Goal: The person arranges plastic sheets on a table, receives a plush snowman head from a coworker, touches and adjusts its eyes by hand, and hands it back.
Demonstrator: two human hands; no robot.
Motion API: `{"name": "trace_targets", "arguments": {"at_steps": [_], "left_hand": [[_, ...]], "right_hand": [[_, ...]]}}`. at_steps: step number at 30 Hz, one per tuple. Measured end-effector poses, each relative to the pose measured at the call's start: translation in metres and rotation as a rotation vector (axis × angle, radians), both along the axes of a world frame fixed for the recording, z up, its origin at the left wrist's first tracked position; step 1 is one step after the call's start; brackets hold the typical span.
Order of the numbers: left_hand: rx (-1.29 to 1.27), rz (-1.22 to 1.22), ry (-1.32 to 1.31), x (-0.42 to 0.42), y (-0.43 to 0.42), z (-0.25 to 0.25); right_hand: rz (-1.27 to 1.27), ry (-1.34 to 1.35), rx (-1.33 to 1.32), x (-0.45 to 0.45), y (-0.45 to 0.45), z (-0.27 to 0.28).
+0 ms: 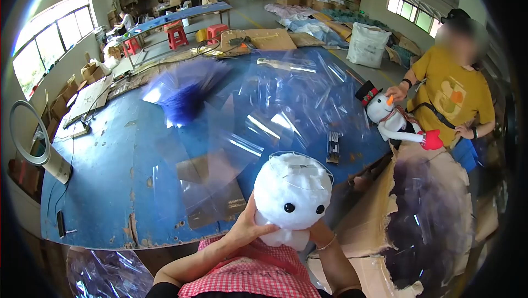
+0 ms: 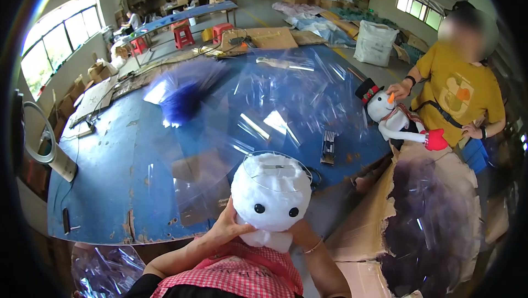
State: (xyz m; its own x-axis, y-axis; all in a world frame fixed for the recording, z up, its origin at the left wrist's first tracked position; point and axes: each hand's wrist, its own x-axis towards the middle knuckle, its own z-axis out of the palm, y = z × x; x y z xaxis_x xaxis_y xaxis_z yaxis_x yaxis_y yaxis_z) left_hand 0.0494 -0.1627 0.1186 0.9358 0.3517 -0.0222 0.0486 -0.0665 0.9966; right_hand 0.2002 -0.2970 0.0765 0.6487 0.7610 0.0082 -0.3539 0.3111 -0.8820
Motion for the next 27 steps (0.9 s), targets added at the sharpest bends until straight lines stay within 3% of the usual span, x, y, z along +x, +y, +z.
{"name": "trace_targets", "arguments": {"at_steps": [5, 8, 9, 18, 27], "left_hand": [[0.104, 0.004, -0.047, 0.0, 0.007, -0.021], [0.003, 0.003, -0.077, 0.003, 0.009, -0.023], [0.129, 0.058, -0.07, 0.0, 0.009, -0.023], [-0.165, 0.07, 0.075, -0.026, 0.005, -0.036], [-0.24, 0.064, 0.16, -0.052, 0.011, -0.061]], "right_hand": [[-0.078, 0.009, 0.031, -0.004, 0.004, 0.0], [-0.113, 0.025, 0.036, -0.013, -0.004, -0.005], [-0.122, 0.031, 0.037, -0.013, -0.007, -0.006], [-0.252, 0.161, 0.104, 0.037, -0.029, 0.002], [-0.489, 0.002, 0.175, 0.098, -0.083, -0.008]]}}
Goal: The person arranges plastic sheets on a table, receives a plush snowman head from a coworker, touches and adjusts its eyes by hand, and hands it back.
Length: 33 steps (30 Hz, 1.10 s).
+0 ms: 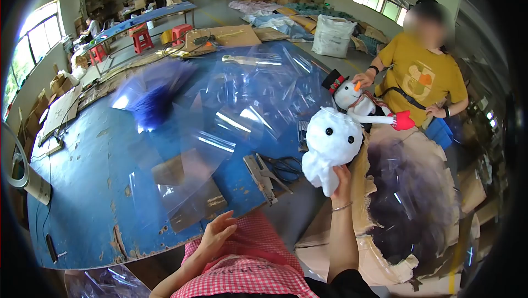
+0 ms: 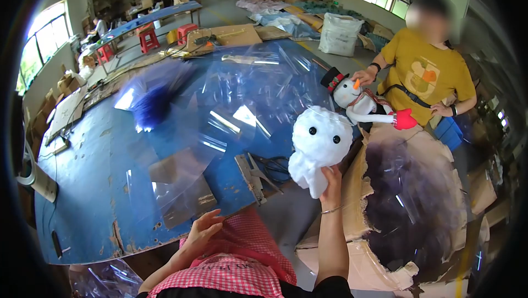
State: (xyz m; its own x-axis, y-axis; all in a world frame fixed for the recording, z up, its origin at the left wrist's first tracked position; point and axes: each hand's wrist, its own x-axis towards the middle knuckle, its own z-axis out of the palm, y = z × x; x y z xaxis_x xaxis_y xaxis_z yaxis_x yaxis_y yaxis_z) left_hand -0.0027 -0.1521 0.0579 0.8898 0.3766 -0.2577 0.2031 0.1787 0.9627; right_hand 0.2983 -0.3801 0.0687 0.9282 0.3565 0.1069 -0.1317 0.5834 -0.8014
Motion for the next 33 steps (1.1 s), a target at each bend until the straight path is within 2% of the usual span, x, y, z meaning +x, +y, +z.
{"name": "trace_targets", "arguments": {"at_steps": [4, 10, 25, 33], "left_hand": [[-0.034, -0.008, 0.01, -0.005, -0.001, -0.011], [-0.014, -0.025, 0.017, -0.007, -0.001, -0.026], [-0.028, -0.026, 0.042, -0.011, -0.002, -0.039], [-0.052, -0.019, 0.04, -0.012, -0.001, -0.045]], "right_hand": [[-0.152, -0.039, -0.091, 0.012, -0.028, -0.008], [-0.211, -0.061, -0.099, 0.01, -0.051, -0.013], [-0.279, -0.028, -0.054, 0.01, -0.063, -0.033], [-0.228, -0.034, -0.05, 0.007, -0.064, -0.034]]}}
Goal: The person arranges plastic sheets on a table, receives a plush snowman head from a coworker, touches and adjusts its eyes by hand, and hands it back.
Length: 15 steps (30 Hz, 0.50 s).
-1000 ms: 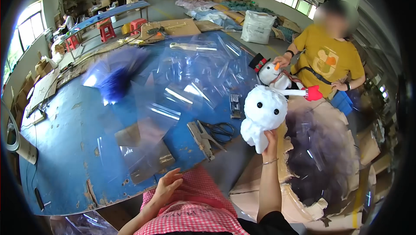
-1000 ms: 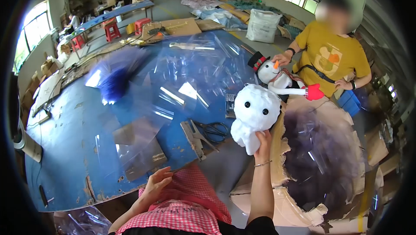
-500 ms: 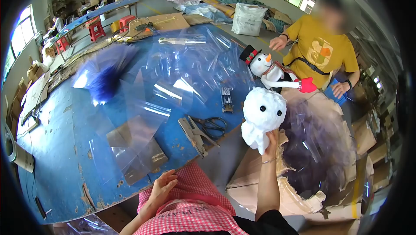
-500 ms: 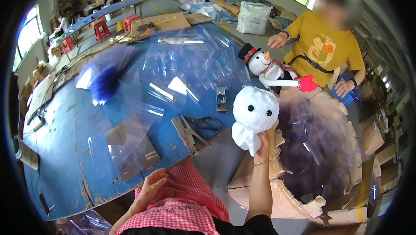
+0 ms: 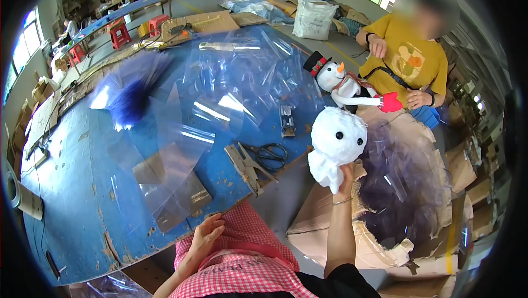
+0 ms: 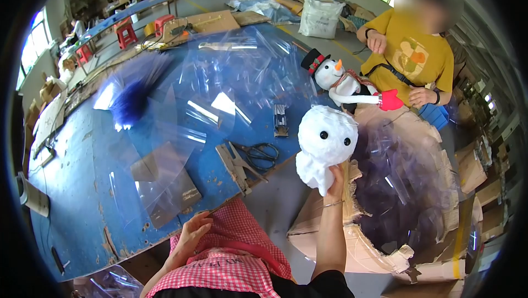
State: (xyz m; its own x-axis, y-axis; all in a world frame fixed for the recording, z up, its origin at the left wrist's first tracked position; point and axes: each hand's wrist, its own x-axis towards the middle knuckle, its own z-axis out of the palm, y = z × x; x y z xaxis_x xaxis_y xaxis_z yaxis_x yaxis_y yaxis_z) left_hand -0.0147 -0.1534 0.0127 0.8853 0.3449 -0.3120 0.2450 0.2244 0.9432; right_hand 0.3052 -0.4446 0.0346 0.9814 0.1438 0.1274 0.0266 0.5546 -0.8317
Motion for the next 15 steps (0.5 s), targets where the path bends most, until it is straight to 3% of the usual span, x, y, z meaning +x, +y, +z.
{"name": "trace_targets", "arguments": {"at_steps": [15], "left_hand": [[0.034, -0.045, -0.04, 0.013, 0.0, 0.026]], "right_hand": [[0.341, 0.046, 0.197, -0.024, 0.022, -0.025]]}}
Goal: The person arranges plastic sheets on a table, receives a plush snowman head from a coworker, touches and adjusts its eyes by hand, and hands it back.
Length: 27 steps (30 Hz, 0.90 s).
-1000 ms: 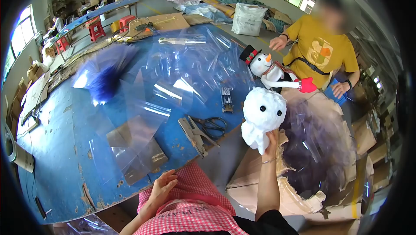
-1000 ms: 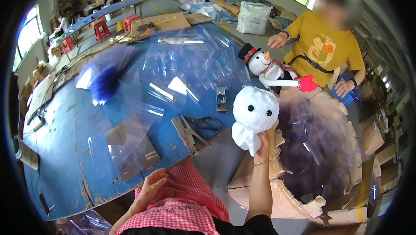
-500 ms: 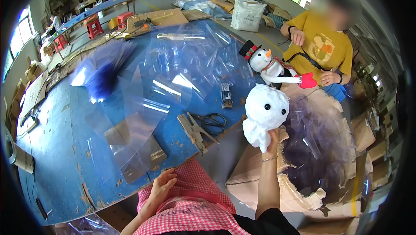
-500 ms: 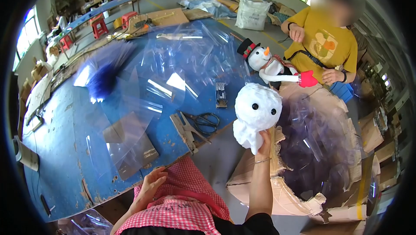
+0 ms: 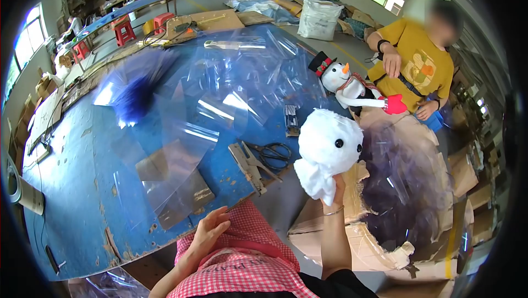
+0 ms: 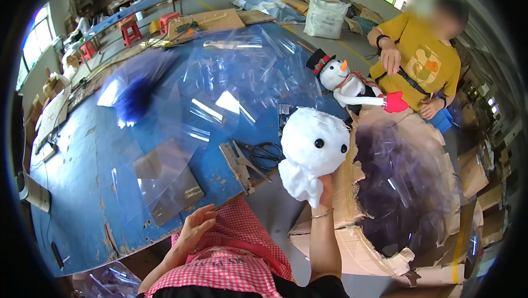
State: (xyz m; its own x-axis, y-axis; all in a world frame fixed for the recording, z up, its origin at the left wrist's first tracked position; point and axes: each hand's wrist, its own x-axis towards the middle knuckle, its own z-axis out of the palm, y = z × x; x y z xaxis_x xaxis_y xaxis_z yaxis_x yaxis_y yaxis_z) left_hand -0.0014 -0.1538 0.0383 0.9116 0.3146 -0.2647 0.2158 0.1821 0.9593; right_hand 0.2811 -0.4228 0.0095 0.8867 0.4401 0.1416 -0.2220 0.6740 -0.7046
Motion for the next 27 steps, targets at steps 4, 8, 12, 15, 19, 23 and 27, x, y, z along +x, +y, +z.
{"name": "trace_targets", "arguments": {"at_steps": [4, 8, 12, 15, 19, 23, 27], "left_hand": [[0.013, 0.006, 0.012, -0.003, 0.001, -0.001], [-0.019, 0.007, 0.027, -0.009, 0.001, -0.009], [-0.027, 0.01, 0.0, -0.007, 0.002, -0.009], [-0.044, 0.013, -0.03, 0.004, 0.001, 0.016], [0.016, -0.057, -0.093, 0.024, 0.002, 0.046], [-0.023, -0.103, -0.187, 0.04, -0.004, 0.053], [-0.058, -0.102, -0.157, 0.045, -0.001, 0.044]], "right_hand": [[-0.044, 0.002, -0.018, 0.001, -0.001, 0.002], [-0.117, -0.026, -0.086, 0.005, -0.01, -0.002], [-0.067, -0.017, -0.109, 0.0, -0.012, 0.002], [-0.056, -0.025, -0.138, -0.031, 0.005, 0.028], [0.233, 0.316, 0.025, -0.07, 0.032, 0.041], [0.317, 0.09, -0.211, -0.097, 0.065, 0.034], [0.353, 0.166, -0.294, -0.128, 0.099, 0.063]]}}
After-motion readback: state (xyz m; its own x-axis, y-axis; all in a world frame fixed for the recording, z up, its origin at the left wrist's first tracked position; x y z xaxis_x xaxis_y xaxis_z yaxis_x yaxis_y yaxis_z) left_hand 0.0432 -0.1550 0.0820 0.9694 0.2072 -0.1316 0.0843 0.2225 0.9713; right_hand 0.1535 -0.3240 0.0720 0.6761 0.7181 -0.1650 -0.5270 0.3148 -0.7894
